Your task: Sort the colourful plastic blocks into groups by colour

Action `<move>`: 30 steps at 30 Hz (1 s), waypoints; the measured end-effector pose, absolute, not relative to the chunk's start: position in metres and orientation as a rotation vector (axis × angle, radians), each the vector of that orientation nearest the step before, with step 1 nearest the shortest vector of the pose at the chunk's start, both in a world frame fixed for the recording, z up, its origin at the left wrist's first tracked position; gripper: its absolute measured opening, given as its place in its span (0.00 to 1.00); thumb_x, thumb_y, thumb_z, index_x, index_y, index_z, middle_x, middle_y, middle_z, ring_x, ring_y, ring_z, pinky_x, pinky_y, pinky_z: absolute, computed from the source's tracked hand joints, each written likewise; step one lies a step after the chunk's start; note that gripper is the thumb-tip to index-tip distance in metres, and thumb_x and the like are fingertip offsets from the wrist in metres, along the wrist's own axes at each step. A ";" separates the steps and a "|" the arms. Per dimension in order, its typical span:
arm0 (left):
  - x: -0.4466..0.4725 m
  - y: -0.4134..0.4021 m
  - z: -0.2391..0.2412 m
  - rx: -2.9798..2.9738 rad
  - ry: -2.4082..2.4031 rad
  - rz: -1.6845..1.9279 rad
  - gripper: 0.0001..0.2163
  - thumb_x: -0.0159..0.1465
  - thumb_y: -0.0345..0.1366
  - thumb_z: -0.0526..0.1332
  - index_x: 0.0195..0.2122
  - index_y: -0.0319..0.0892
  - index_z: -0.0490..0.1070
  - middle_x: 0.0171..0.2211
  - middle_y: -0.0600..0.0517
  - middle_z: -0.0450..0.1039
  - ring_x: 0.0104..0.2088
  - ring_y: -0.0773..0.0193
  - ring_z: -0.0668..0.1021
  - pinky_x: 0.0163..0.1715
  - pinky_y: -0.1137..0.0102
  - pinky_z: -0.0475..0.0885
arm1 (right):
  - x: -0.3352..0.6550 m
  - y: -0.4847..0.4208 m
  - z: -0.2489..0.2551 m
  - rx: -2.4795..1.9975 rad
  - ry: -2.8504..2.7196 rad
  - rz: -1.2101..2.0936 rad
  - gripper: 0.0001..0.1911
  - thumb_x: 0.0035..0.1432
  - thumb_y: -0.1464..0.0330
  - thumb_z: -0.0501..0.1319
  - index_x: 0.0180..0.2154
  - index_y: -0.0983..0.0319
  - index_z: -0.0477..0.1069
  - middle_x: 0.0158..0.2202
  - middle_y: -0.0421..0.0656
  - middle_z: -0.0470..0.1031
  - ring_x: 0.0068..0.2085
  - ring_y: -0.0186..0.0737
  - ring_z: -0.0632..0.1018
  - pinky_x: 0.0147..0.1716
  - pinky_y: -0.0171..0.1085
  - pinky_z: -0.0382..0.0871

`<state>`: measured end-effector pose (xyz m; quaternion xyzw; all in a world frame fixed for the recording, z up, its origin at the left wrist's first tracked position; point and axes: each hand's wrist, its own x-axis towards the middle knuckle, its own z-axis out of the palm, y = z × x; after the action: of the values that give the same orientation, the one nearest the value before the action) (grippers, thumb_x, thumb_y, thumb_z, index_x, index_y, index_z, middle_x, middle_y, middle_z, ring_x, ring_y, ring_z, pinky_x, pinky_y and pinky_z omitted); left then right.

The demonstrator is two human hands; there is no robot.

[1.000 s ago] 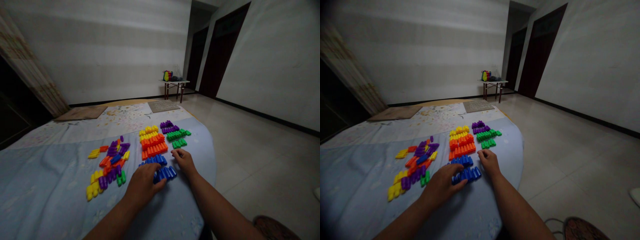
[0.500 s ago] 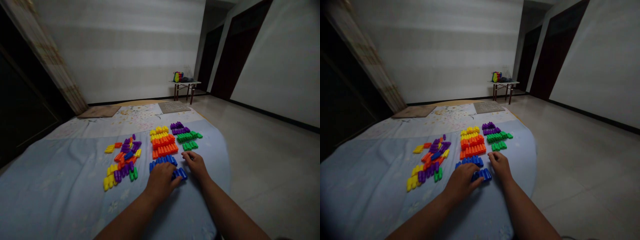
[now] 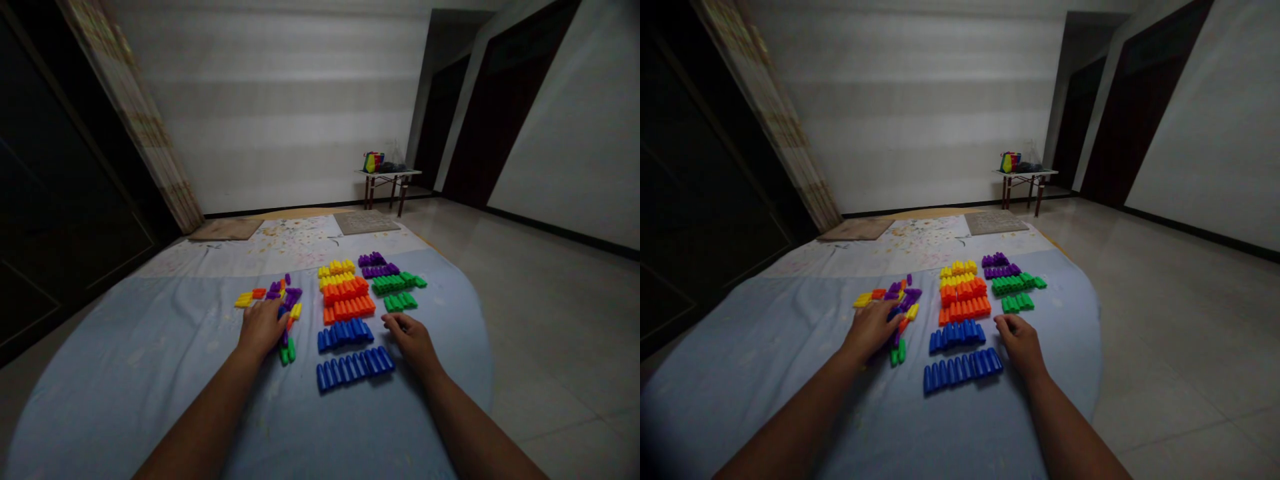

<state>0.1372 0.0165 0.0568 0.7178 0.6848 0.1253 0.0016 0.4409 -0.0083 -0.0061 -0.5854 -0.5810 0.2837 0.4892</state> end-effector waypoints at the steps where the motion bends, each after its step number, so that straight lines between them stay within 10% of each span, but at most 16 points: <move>1: 0.133 0.020 0.055 2.236 2.151 0.371 0.15 0.56 0.42 0.56 0.42 0.44 0.70 0.42 0.45 0.72 0.46 0.52 0.70 0.45 0.57 0.60 | 0.441 -0.008 -0.006 -1.422 -1.412 0.693 0.18 0.52 0.56 0.54 0.30 0.63 0.73 0.28 0.44 0.75 0.33 0.43 0.74 0.34 0.38 0.65; 21: 0.150 0.011 0.042 2.469 1.514 0.276 0.21 0.51 0.25 0.51 0.45 0.47 0.67 0.47 0.51 0.69 0.49 0.59 0.67 0.48 0.62 0.58 | 0.443 -0.005 -0.012 -1.415 -1.436 0.689 0.17 0.53 0.57 0.54 0.30 0.63 0.73 0.28 0.44 0.75 0.32 0.42 0.74 0.32 0.36 0.64; 30: 0.163 0.002 0.052 2.515 1.802 0.159 0.17 0.56 0.45 0.54 0.44 0.45 0.69 0.42 0.45 0.71 0.47 0.51 0.67 0.47 0.54 0.53 | 0.442 -0.005 -0.009 -1.413 -1.446 0.686 0.17 0.53 0.57 0.54 0.30 0.63 0.73 0.28 0.44 0.75 0.32 0.41 0.74 0.32 0.36 0.65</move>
<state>0.1627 0.0019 0.0520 0.8115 0.5816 0.0512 0.0217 0.4420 -0.0054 -0.0090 -0.5798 -0.5934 0.2814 0.4822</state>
